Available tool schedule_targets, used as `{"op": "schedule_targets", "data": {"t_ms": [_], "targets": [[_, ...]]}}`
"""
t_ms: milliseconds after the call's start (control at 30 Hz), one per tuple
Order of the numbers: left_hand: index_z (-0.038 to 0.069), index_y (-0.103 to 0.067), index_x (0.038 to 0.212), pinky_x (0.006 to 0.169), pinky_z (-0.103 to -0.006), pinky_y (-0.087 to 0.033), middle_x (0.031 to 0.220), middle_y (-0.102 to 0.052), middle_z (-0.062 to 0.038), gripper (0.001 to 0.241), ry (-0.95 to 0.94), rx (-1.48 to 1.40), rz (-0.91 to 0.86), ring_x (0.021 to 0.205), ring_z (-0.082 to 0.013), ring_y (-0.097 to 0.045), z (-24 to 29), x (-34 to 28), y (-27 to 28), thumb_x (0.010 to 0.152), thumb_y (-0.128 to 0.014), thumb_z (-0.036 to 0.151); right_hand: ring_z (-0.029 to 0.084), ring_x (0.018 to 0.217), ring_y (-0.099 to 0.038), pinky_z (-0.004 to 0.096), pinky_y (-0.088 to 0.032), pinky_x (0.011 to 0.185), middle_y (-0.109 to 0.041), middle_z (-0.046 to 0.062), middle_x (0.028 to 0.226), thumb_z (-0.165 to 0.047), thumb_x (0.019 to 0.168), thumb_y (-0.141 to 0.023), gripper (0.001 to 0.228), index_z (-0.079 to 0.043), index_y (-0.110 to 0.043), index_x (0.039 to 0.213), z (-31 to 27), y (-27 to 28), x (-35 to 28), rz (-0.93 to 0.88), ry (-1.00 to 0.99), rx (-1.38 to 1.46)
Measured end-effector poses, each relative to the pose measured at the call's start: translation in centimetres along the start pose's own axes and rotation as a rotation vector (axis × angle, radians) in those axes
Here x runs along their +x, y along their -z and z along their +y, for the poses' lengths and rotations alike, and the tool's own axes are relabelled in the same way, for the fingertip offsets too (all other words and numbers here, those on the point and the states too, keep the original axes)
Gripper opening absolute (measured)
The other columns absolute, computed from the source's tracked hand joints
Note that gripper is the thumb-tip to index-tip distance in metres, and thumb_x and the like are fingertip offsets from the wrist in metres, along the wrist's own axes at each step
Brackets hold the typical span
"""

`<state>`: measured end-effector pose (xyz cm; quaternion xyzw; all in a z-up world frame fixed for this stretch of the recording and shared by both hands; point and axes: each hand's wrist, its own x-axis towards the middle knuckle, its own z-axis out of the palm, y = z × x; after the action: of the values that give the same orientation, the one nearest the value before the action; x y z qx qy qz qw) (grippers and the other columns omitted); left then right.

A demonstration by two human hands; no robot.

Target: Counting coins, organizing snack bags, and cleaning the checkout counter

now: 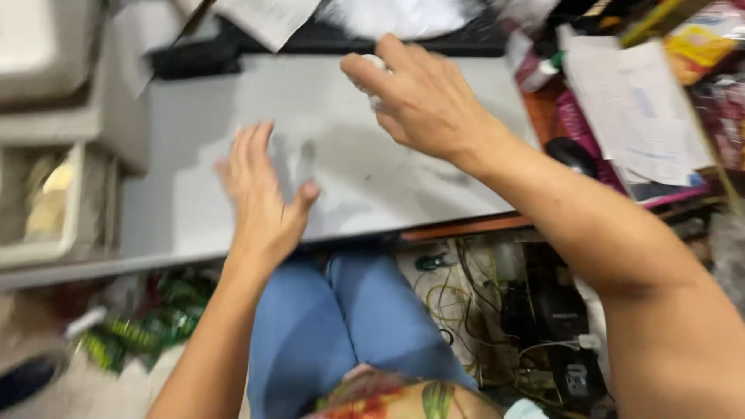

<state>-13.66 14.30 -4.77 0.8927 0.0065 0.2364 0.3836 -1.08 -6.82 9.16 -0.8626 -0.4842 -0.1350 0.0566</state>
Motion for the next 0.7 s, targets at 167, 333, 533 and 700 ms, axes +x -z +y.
{"op": "schedule_targets", "data": {"t_ms": [167, 333, 533, 700], "targets": [[0.005, -0.023, 0.158, 0.119, -0.0715, -0.002, 0.163, -0.031, -0.022, 0.115, 0.04, -0.114, 0.018, 0.156, -0.0454, -0.016, 0.6, 0.4, 0.4, 0.081, -0.014, 0.091, 0.023, 0.068, -0.043, 0.037, -0.038, 0.049, -0.044, 0.01, 0.09, -0.001, 0.102, -0.058, 0.046, -0.013, -0.039, 0.142, -2.7, -0.9, 1.3, 0.13, 0.321, 0.01], [0.01, -0.024, 0.159, 0.113, -0.0811, -0.001, 0.155, -0.032, -0.022, 0.112, 0.015, -0.144, 0.028, 0.152, -0.05, -0.018, 0.6, 0.2, 0.5, 0.084, -0.022, 0.094, 0.031, 0.073, -0.062, 0.042, -0.055, 0.065, -0.052, 0.009, 0.104, -0.017, 0.083, -0.077, 0.067, -0.027, -0.05, 0.144, -1.5, -1.8, -3.6, 0.101, 0.25, -0.256], [-0.004, -0.033, 0.153, 0.114, -0.0711, -0.02, 0.144, -0.046, -0.034, 0.079, -0.175, 0.021, 0.198, 0.14, -0.0555, -0.038, -3.5, 5.1, 1.3, 0.103, -0.052, 0.054, 0.027, 0.073, -0.066, 0.04, -0.056, 0.065, -0.057, 0.006, 0.103, -0.023, 0.088, -0.067, 0.048, -0.031, -0.056, 0.134, 5.4, -0.9, -12.5, -0.019, 0.082, -0.403], [-0.017, -0.034, 0.149, 0.118, -0.0605, -0.026, 0.15, -0.035, -0.04, 0.071, -0.249, 0.389, 0.117, 0.138, -0.0594, -0.034, -7.7, 13.1, 2.4, 0.093, -0.075, -0.001, 0.015, 0.061, -0.053, 0.025, -0.048, 0.038, -0.059, 0.011, 0.098, -0.02, 0.098, -0.064, 0.038, -0.017, -0.05, 0.134, 9.0, 3.7, -14.5, -0.245, -0.135, -0.436]]}}
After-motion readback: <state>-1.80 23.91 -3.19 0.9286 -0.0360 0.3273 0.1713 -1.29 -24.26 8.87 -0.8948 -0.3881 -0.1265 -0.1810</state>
